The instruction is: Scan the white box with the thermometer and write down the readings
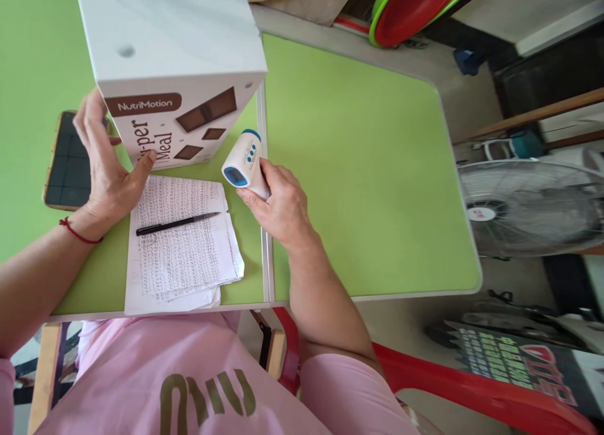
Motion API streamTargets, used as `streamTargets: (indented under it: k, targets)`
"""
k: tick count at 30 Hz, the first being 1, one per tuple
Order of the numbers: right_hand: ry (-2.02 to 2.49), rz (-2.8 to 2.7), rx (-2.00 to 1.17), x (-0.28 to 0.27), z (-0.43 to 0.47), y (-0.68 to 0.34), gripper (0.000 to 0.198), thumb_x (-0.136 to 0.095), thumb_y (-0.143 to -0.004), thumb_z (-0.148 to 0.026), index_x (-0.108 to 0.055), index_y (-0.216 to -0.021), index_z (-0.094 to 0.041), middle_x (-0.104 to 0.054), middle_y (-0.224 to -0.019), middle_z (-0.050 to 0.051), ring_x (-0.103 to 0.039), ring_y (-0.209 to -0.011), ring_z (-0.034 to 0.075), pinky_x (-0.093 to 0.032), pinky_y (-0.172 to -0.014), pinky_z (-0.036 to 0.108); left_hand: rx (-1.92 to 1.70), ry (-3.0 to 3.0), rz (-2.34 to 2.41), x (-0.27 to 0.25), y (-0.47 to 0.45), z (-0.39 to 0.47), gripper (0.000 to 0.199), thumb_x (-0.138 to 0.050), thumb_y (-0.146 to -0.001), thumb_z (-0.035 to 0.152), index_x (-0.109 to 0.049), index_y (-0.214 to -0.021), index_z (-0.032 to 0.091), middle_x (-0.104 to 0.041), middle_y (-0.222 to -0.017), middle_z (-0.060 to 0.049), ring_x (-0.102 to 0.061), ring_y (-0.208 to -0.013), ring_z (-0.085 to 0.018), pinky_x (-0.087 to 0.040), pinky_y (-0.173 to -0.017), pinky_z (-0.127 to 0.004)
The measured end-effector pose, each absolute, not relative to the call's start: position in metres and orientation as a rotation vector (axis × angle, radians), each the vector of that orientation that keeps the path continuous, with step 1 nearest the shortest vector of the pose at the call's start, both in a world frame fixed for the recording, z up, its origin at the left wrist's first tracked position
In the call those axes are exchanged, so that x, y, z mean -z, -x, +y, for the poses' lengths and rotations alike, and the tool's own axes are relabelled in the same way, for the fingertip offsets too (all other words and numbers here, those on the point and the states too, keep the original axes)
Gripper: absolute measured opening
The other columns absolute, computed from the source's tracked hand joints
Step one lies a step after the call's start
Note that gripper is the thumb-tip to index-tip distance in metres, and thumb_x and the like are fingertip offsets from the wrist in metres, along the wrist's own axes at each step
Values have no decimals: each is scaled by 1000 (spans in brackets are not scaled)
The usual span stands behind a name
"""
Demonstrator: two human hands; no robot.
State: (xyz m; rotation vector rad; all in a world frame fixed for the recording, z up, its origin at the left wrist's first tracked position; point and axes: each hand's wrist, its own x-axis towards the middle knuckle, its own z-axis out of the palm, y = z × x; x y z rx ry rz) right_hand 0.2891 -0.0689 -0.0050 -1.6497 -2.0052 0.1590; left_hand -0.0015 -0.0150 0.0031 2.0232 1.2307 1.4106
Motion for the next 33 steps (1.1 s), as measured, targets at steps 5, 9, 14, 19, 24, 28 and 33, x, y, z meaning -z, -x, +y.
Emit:
streamTargets:
  k: [5, 9, 14, 19, 24, 28, 33]
  targets:
    - [1774, -2070, -130, 9, -69, -288, 51, -56, -90, -48, -56, -128, -14, -64, -103, 15, -57, -95, 30, -48, -83, 49, -1729, -2279, 1371, -12, -3, -28, 58, -68, -84, 48, -41, -130, 24, -39, -123, -9, -39, -114, -28, -43, -83, -44]
    - [1894, -2099, -86, 9, -70, -288, 47, -60, -89, -43, -56, -126, -14, -64, -102, 15, -56, -93, 29, -47, -81, 45, -1712, -2565, 1126, -16, -4, -34, 36, -65, -90, 34, -46, -115, 19, -42, -105, -8, -43, -104, -22, -43, -88, -40]
    - [1965, -2098, -47, 11, -69, -291, 46, -61, -87, -40, -57, -126, -15, -62, -101, 15, -54, -94, 29, -48, -80, 46, -1321, -2836, 844, -18, -10, -40, 30, -61, -91, 16, -48, -118, 17, -56, -107, -10, -55, -97, -22, -50, -84, -37]
    - [1898, -2079, 73, 9, -71, -289, 49, -62, -81, -30, -57, -126, -11, -56, -109, 18, -51, -101, 33, -46, -86, 53, -937, -2877, 750, -2, -12, -28, 19, -51, -98, 23, -57, -111, 10, -60, -112, -14, -61, -98, -26, -54, -85, -41]
    - [1495, -2157, 78, 2, -79, -270, 49, -59, -84, -23, -53, -131, -14, -52, -120, 16, -49, -113, 31, -44, -96, 52, -842, -2875, 721, 8, -11, -24, 22, -49, -99, 21, -66, -105, 7, -64, -108, -15, -63, -95, -29, -56, -83, -43]
    - [1172, -2342, -51, 0, -90, -251, 38, -57, -92, -36, -56, -126, -19, -56, -120, 13, -50, -115, 30, -41, -100, 51, -863, -2869, 725, 7, -12, -26, 24, -50, -98, 20, -68, -103, 5, -65, -107, -17, -64, -95, -30, -57, -83, -44]
    - [992, -2475, -85, -4, -100, -239, 37, -58, -93, -42, -62, -117, -14, -61, -114, 13, -49, -111, 28, -43, -97, 46, -875, -2873, 730, 7, -13, -27, 25, -50, -98, 20, -69, -103, 5, -65, -106, -17, -64, -93, -31, -58, -80, -46]
